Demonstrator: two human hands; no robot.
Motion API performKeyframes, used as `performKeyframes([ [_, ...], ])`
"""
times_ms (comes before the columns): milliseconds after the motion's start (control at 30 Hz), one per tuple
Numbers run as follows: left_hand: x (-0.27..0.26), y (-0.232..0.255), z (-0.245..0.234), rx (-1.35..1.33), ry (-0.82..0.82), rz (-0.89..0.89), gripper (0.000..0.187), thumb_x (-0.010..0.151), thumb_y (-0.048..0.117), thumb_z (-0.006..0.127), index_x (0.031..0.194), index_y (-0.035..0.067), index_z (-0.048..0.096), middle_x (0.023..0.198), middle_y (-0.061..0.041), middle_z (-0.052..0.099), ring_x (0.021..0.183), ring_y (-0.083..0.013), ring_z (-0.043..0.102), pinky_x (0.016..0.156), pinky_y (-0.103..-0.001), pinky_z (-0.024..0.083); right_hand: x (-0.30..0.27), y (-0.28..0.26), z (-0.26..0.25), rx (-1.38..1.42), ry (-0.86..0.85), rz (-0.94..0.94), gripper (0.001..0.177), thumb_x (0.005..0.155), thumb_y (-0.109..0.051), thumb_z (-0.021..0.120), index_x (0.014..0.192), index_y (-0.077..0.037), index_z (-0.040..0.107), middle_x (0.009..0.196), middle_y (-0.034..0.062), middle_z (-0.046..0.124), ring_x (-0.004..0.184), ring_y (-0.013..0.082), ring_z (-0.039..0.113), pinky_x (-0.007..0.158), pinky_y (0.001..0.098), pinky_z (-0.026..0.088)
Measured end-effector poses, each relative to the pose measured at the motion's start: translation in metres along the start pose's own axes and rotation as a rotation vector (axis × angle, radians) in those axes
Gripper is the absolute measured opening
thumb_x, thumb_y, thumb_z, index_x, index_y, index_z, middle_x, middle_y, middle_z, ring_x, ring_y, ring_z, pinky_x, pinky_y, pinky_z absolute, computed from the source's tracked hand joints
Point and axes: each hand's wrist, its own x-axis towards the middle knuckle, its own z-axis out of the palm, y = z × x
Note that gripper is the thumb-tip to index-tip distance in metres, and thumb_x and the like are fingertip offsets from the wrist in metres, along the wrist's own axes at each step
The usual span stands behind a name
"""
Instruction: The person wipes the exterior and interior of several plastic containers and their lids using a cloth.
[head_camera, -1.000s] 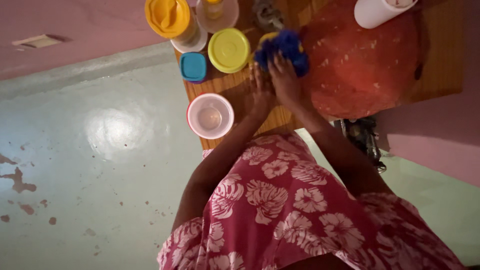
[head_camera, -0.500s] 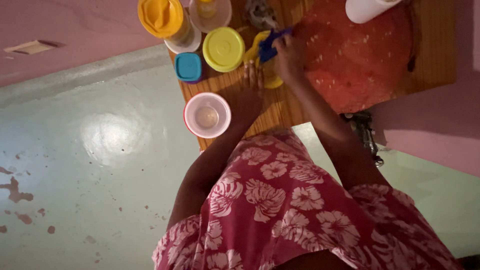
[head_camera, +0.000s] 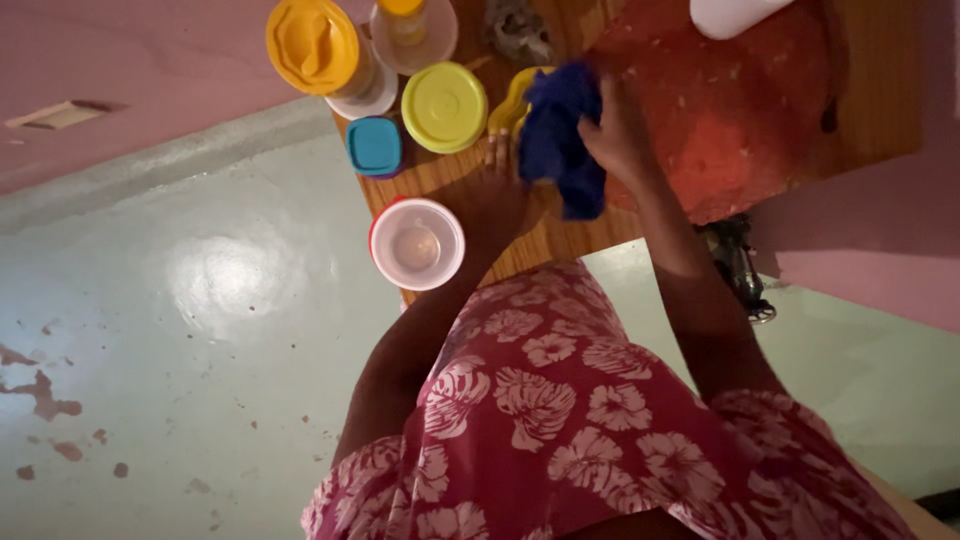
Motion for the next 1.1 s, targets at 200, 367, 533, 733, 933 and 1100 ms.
performKeyframes([
  [200,-0.01,-0.011,-0.003,-0.092,0.147,0.22,0.058,0.095,0.025,0.063,0.134,-0.017,0.055,0.157,-0.034,0.033,0.149,-0.0492,0.032,0.123,-0.059,0.032,-0.008,-0.013,0.064,-0.797,-0.234,-0.248,0.061,0.095,-0.03,0.072,0.147,-0.005,0.052,0.162,0.028,0.021,0.146,0.0555,0.021,0.106,0.074,0.024],
  [367,-0.009,-0.008,-0.018,0.041,0.037,0.209,0.05,0.097,0.027,0.064,0.121,-0.016,0.058,0.153,-0.038,0.036,0.144,-0.0509,0.037,0.115,-0.059,0.036,0.009,0.012,0.046,-0.932,-0.066,-0.57,0.055,0.105,-0.024,0.064,0.158,-0.026,0.047,0.174,0.0184,0.021,0.159,0.0425,0.017,0.119,0.07,0.019],
  [533,-0.009,-0.004,-0.022,0.139,0.043,0.216,0.035,0.098,0.016,0.058,0.123,-0.009,0.058,0.157,-0.036,0.037,0.148,-0.0492,0.038,0.119,-0.056,0.039,-0.002,0.009,0.07,-0.775,0.099,-0.397,0.064,0.107,-0.023,0.065,0.159,0.006,0.044,0.168,0.0262,0.025,0.154,0.0458,0.025,0.121,0.064,0.022],
  [733,-0.013,-0.004,-0.022,0.184,0.058,0.229,0.041,0.101,0.014,0.054,0.134,-0.009,0.056,0.161,-0.033,0.034,0.151,-0.0471,0.036,0.119,-0.053,0.04,-0.052,-0.003,0.08,-0.641,0.088,-0.26,0.049,0.091,0.001,0.061,0.141,0.001,0.06,0.144,0.0216,0.057,0.127,0.0414,0.055,0.107,0.0516,0.048],
  [933,-0.012,-0.002,-0.024,-0.031,0.028,0.168,0.046,0.102,0.03,0.058,0.131,-0.006,0.054,0.159,-0.034,0.032,0.148,-0.0521,0.033,0.118,-0.059,0.037,-0.034,-0.029,0.004,0.453,-0.238,0.194,0.036,0.097,-0.005,0.06,0.133,-0.005,0.065,0.123,0.0137,0.071,0.103,0.0224,0.069,0.093,0.037,0.06],
  [1100,-0.006,0.012,-0.039,0.038,0.089,0.176,0.059,0.101,0.033,0.063,0.148,0.0,0.05,0.161,-0.035,0.032,0.152,-0.0516,0.034,0.122,-0.057,0.036,0.008,-0.028,0.004,-0.556,0.297,-0.127,0.048,0.115,-0.023,0.064,0.155,-0.003,0.047,0.151,0.0276,0.049,0.133,0.0432,0.053,0.11,0.0545,0.046],
])
